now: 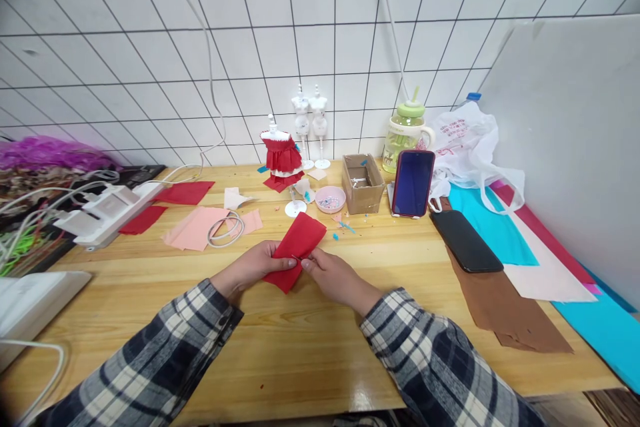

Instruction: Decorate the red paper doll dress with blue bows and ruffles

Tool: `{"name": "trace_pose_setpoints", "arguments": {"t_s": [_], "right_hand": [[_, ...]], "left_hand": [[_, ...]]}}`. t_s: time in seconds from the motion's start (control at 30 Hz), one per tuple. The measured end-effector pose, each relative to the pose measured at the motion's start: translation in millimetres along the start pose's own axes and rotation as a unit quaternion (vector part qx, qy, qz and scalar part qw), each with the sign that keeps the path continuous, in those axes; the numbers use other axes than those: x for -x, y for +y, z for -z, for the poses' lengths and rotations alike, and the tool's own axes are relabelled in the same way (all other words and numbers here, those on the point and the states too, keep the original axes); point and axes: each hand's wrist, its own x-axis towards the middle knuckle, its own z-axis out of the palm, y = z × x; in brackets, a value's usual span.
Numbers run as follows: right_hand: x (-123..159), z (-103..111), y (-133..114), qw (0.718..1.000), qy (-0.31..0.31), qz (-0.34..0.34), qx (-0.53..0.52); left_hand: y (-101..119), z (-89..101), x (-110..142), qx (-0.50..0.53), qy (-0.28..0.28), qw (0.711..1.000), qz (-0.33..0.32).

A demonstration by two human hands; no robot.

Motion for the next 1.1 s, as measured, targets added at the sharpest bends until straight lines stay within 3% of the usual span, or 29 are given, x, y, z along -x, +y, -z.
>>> {"name": "trace_pose_setpoints", "arguments": {"t_s": [0.43,1.1], "right_hand": [[-2.0,-0.3,3.5,0.999,0.031,-0.011,-0.008],[-2.5,-0.1,3.8,0.999,0.020,0.004,-0.050]], "left_hand": [[1.3,-0.4,-0.3,0.013,0.008,1.000,-0.003],[-1.1,1.9,-2.3,0.017,0.008,1.000,-0.010]]}}
